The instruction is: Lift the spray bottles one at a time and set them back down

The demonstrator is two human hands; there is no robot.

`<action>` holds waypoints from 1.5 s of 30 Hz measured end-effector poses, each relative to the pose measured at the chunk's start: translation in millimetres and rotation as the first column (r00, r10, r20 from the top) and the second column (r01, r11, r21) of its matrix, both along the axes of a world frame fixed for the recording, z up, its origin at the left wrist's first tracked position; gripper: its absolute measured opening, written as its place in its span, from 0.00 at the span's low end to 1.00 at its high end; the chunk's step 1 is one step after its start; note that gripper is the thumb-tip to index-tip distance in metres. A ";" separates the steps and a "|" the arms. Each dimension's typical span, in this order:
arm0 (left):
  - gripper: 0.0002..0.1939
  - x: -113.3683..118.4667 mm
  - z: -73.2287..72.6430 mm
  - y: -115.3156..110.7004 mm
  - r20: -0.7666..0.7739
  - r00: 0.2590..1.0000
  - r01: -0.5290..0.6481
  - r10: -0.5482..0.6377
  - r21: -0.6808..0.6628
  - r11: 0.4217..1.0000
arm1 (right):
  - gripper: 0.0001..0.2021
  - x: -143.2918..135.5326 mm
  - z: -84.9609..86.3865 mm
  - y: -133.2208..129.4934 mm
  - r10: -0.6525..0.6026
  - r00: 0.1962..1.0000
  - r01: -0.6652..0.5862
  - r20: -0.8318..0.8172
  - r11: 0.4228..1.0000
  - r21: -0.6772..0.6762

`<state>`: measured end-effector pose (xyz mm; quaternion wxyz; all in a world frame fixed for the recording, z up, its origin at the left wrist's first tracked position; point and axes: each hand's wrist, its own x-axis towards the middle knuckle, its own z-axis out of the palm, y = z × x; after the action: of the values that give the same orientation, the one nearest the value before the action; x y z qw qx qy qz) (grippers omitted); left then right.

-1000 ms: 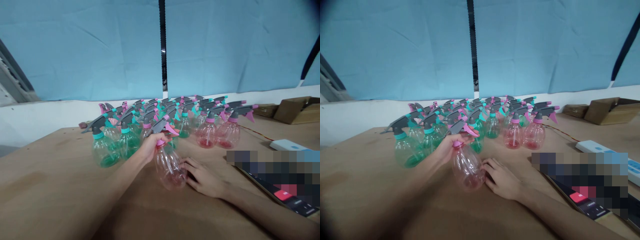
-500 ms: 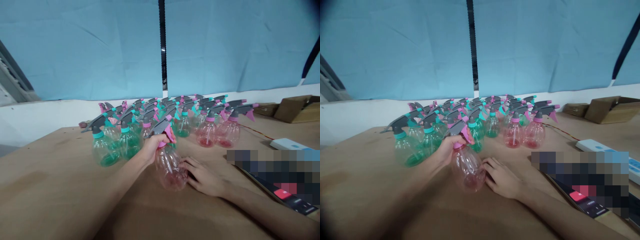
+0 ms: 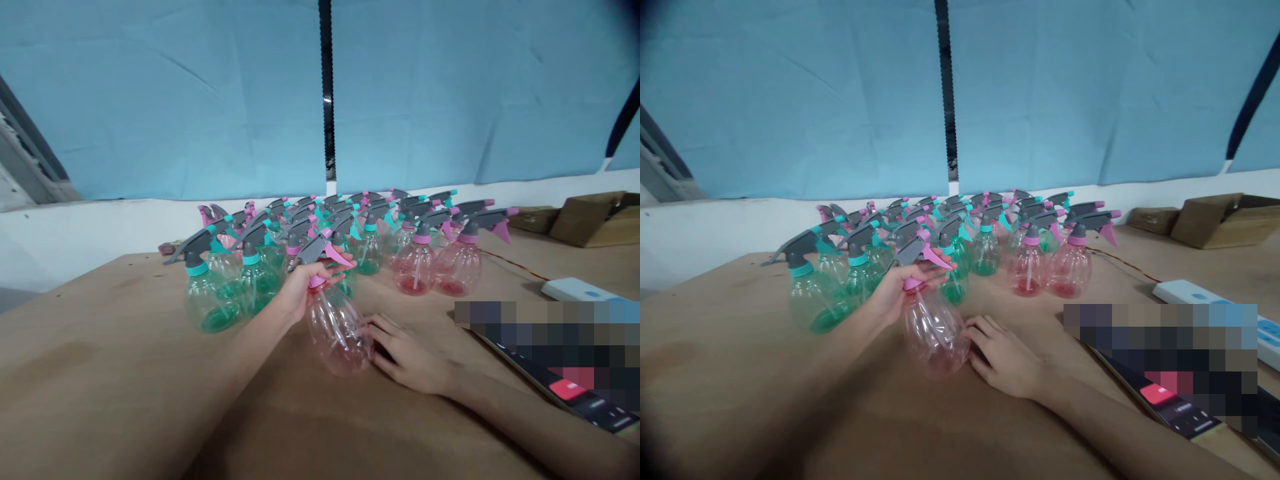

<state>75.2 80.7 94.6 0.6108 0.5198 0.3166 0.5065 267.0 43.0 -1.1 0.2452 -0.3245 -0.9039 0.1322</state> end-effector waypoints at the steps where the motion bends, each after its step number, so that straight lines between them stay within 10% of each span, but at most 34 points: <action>1: 0.21 0.4 0.4 -0.7 -0.008 1.000 -0.014 0.014 -0.002 1.000 | 0.12 0.0 0.0 -0.1 0.001 1.000 -0.001 -0.002 1.000 0.000; 29: 0.19 13.2 2.1 -17.8 -0.214 0.977 0.038 -0.002 0.166 0.985 | 0.15 0.6 1.2 1.0 -0.065 0.996 0.063 0.067 0.997 0.033; 37: 0.17 39.3 -37.5 -24.8 -0.221 0.927 -0.159 0.303 0.501 0.851 | 0.16 10.1 2.0 11.1 -0.347 0.898 0.312 0.269 0.936 0.164; 45: 0.12 67.4 -56.4 15.8 -0.268 0.863 -0.156 0.427 0.664 0.731 | 0.13 26.5 8.7 21.1 -0.598 0.732 0.560 0.328 0.801 0.211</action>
<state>142.6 96.5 38.2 0.2363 0.7264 0.3297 0.5548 293.5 64.1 7.6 0.1106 -0.5965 -0.7927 -0.0602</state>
